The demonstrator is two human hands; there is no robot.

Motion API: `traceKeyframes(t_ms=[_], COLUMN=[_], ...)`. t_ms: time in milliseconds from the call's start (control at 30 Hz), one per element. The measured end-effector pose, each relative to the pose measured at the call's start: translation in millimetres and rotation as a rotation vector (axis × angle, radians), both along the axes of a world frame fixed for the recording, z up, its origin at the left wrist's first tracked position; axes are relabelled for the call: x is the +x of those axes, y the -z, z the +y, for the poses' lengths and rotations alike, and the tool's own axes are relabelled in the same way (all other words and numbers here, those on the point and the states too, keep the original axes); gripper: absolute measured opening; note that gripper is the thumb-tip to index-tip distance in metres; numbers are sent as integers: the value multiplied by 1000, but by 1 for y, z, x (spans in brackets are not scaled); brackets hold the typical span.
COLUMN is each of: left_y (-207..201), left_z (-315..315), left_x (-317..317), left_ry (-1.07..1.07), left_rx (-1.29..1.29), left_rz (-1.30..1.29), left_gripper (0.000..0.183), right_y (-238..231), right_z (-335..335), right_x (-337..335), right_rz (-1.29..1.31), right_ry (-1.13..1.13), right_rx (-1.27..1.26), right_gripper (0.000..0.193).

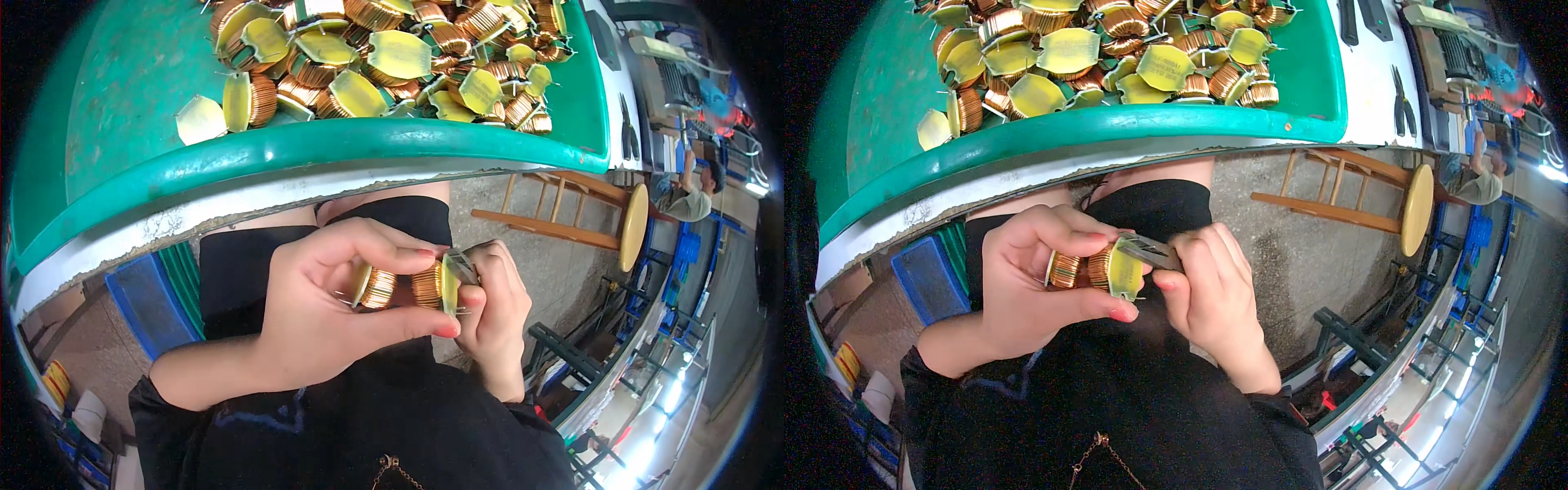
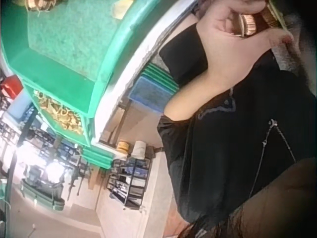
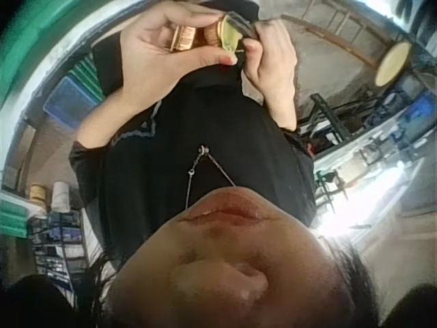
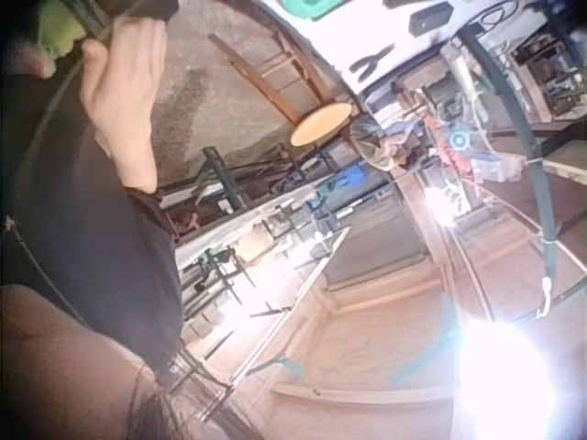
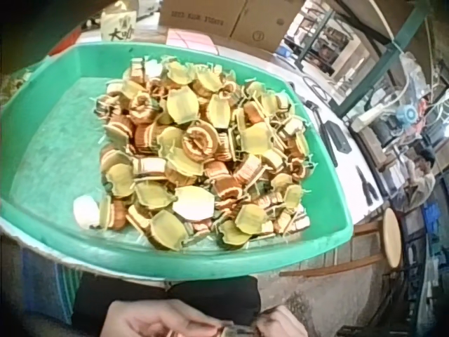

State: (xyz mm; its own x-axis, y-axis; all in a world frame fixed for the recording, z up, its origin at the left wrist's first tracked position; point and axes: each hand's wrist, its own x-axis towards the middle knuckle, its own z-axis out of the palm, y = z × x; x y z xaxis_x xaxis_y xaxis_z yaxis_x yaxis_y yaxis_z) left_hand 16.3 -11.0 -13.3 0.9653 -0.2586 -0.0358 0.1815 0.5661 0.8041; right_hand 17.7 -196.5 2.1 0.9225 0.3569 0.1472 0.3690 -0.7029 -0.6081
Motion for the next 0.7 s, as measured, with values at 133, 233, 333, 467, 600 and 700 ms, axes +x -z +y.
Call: traceKeyframes(t_ms=[133, 233, 333, 467, 600, 700], left_y=[-4, -2, 2, 5, 1, -1], left_z=[-2, -4, -6, -2, -1, -1], left_x=[-2, -3, -5, -3, -2, 0], left_ry=[-34, -51, -79, -40, -16, -1], left_rx=[-75, -103, -106, -38, -51, -86], left_rz=[98, 135, 154, 17, -30, -29], left_gripper=[39, 35, 35, 46, 50, 50], right_y=[-4, -5, -3, -2, 2, 4], right_z=[3, 3, 2, 2, 1, 1], right_x=[-1, -2, -3, -6, -7, -6], right_rz=[-59, -76, -63, -12, 7, 9], right_ry=[3, 7, 12, 34, 85, 133], right_rx=[-99, -163, -251, -134, 57, 211], right_gripper=[28, 29, 30, 30, 31, 32])
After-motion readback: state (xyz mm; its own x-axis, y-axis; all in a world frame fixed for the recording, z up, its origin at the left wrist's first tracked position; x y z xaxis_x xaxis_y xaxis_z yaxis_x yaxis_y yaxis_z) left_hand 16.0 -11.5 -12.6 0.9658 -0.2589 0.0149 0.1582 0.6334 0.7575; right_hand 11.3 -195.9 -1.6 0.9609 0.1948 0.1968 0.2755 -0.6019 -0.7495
